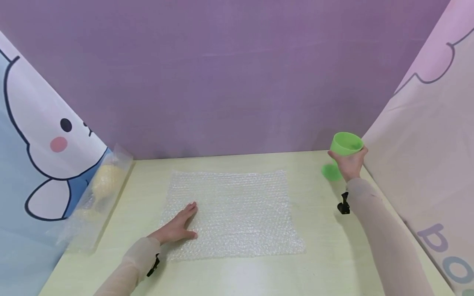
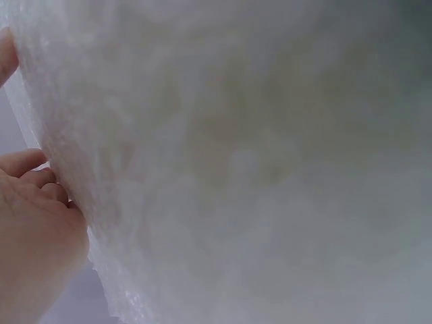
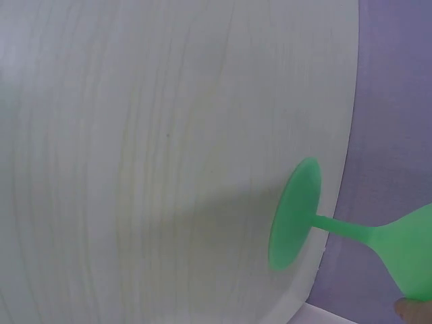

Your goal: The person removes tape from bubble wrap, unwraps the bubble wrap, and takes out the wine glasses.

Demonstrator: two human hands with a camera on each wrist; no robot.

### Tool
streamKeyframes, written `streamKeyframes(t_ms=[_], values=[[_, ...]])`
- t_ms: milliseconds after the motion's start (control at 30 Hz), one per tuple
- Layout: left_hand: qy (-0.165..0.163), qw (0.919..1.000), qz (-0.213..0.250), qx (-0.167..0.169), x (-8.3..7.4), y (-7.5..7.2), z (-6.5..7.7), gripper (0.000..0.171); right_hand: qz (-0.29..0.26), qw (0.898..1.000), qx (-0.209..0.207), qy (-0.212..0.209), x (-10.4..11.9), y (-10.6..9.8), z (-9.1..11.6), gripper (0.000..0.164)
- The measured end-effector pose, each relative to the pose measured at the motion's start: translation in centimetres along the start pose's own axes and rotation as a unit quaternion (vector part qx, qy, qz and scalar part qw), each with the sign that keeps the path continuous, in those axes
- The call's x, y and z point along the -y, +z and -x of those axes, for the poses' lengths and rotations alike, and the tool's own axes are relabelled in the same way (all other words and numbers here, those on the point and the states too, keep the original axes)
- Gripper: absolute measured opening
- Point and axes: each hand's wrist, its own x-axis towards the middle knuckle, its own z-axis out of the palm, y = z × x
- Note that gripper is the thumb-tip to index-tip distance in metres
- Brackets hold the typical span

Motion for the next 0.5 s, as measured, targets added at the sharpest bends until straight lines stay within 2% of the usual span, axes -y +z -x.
streamKeyframes(t_ms=[333,500], values=[[0.004,0.9999,-0.009,-0.004,0.11,-0.16,0.19,0.091,-0.002,1.000,0.007,-0.001,0.17,0.10,0.07,0.110],[0.003,1.0000,0.003,0.001,-0.12,-0.13,0.38,0.091,0.002,1.000,0.009,-0.002,0.09,0.02,0.09,0.110]])
